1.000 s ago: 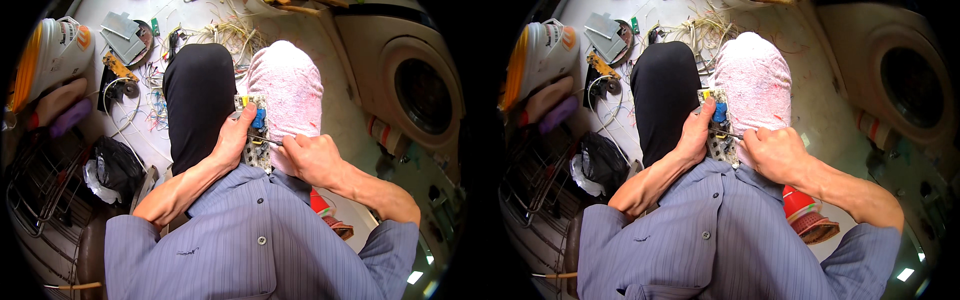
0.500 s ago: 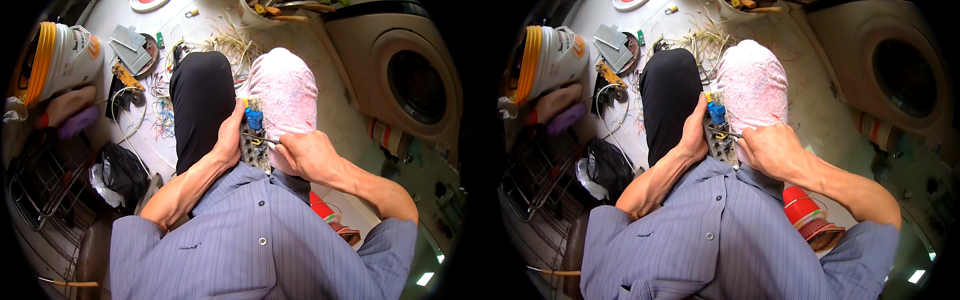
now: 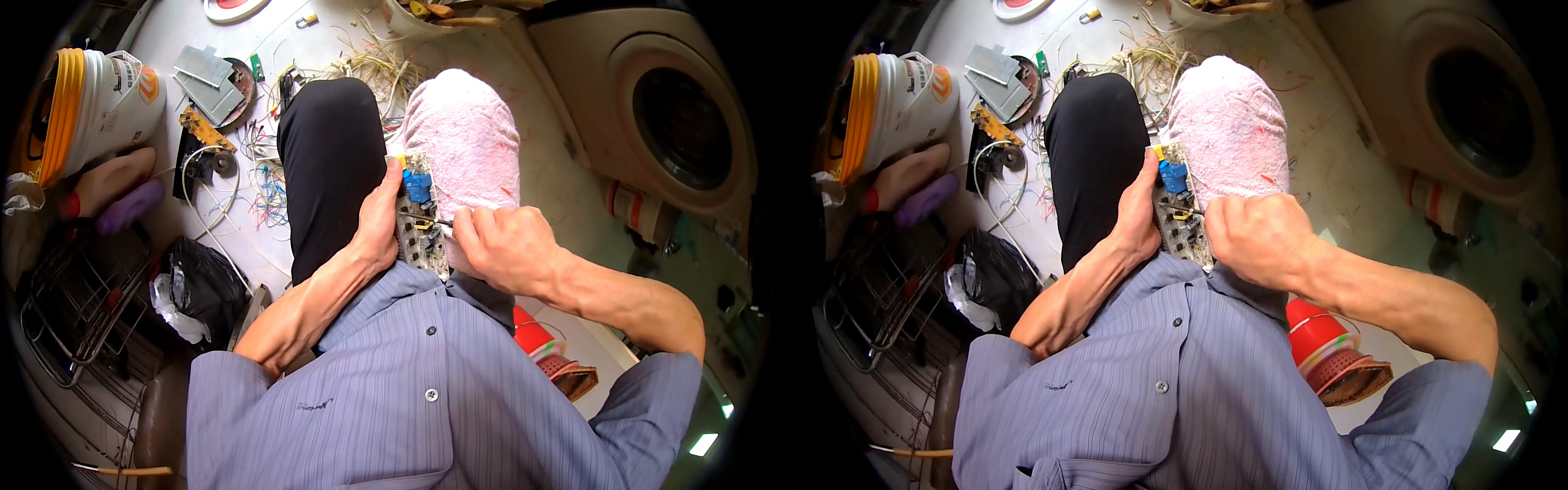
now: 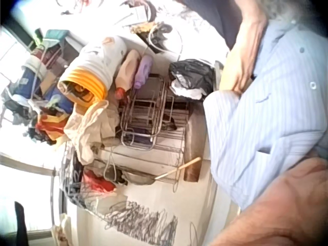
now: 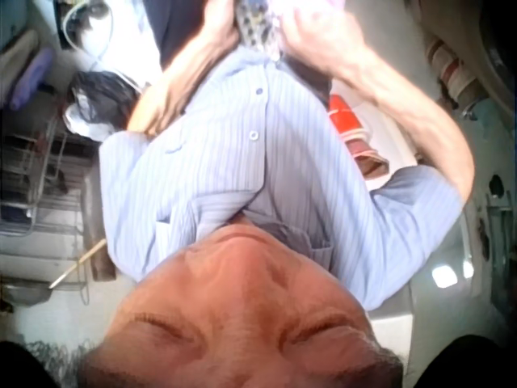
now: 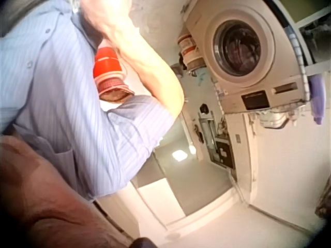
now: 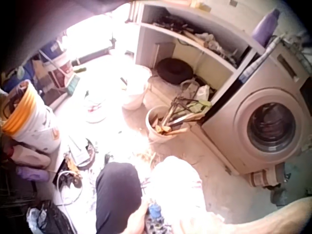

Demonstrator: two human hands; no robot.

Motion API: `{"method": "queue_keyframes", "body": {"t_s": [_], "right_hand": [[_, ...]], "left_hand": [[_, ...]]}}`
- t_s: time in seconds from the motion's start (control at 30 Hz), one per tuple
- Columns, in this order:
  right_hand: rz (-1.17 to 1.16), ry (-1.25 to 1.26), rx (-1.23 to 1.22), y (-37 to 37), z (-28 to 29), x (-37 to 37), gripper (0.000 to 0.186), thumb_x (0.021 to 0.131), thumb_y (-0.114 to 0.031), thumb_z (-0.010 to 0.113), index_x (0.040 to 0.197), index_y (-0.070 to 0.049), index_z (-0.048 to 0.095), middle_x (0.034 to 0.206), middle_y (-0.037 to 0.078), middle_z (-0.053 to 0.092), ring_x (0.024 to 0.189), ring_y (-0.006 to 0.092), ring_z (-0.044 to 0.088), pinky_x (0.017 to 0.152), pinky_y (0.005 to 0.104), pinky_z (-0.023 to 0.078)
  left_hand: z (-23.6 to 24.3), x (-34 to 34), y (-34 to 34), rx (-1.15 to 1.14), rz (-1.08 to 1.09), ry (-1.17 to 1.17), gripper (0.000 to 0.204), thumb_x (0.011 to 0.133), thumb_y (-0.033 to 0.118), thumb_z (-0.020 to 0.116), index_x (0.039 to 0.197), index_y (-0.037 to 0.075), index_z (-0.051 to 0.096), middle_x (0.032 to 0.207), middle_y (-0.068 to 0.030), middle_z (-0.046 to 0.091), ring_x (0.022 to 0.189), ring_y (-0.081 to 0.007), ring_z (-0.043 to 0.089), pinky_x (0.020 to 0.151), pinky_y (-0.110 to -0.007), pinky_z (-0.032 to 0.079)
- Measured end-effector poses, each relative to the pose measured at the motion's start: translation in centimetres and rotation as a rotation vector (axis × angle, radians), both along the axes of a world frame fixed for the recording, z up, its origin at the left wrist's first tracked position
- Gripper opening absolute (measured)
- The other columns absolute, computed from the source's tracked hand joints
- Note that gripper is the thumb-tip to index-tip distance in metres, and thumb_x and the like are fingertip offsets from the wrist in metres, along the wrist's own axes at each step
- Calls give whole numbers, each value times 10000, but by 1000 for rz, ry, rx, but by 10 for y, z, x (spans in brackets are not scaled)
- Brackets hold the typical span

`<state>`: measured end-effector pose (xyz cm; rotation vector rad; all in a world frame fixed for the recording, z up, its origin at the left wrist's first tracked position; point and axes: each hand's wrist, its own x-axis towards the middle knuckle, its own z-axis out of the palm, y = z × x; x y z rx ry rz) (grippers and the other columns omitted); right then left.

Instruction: The person disconnects various wires from an electronic circuit board and uses a screwdriver to remove screws and small components while sitting on the floor.

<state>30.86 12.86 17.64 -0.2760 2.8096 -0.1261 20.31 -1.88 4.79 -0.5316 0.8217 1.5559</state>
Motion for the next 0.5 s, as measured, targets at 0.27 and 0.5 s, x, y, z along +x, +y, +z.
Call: {"method": "queue_keyframes", "body": {"t_s": [0.27,0.5], "right_hand": [[-129,-29,-53,6,6,2,178,858,-219,650,880,-50,600,710,80,596,604,238,668,530,362,553],[-944,80,-605,4,34,-3,237,887,-158,764,911,5,593,730,119,628,622,197,595,587,344,487]], "left_hand": [[-3,-3,-6,182,92,-86,399,1076,427,502,1227,86,646,1059,-38,715,946,-150,686,870,-347,570],[-3,-9,-11,203,104,-129,411,1076,436,490,1227,86,647,1069,-56,724,956,-194,700,880,-393,589]]}}
